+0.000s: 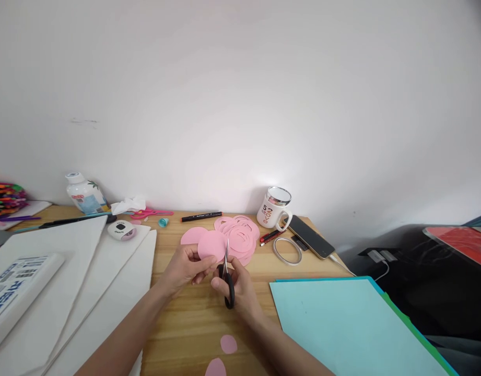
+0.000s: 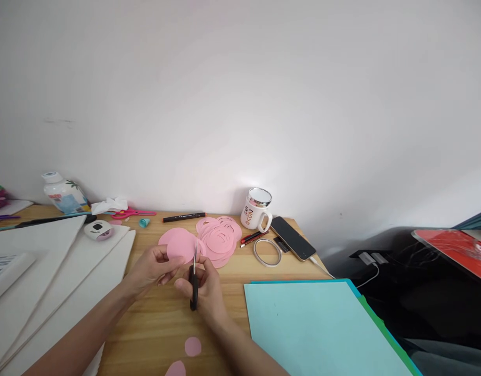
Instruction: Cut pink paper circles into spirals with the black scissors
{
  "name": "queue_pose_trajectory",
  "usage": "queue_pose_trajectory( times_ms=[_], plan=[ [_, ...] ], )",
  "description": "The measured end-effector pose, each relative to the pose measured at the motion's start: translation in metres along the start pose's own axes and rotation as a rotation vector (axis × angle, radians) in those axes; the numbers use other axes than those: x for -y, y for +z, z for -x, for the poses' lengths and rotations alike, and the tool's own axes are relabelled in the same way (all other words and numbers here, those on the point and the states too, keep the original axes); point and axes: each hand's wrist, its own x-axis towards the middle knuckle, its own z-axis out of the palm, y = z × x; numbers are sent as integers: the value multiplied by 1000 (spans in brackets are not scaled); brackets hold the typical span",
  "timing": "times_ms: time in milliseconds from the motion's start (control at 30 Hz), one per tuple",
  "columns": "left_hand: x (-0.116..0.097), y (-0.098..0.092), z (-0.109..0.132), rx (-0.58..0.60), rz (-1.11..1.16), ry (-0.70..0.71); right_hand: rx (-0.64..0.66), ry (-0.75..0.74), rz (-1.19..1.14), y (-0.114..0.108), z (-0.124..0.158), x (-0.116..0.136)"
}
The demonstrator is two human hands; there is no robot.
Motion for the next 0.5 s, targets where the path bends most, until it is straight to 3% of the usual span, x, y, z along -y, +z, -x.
queue_pose_trajectory(
  times_ms=[500],
  plan=[
    [1,-4,0,-1,-26,22,19,27,65,-2,1,2]
  ],
)
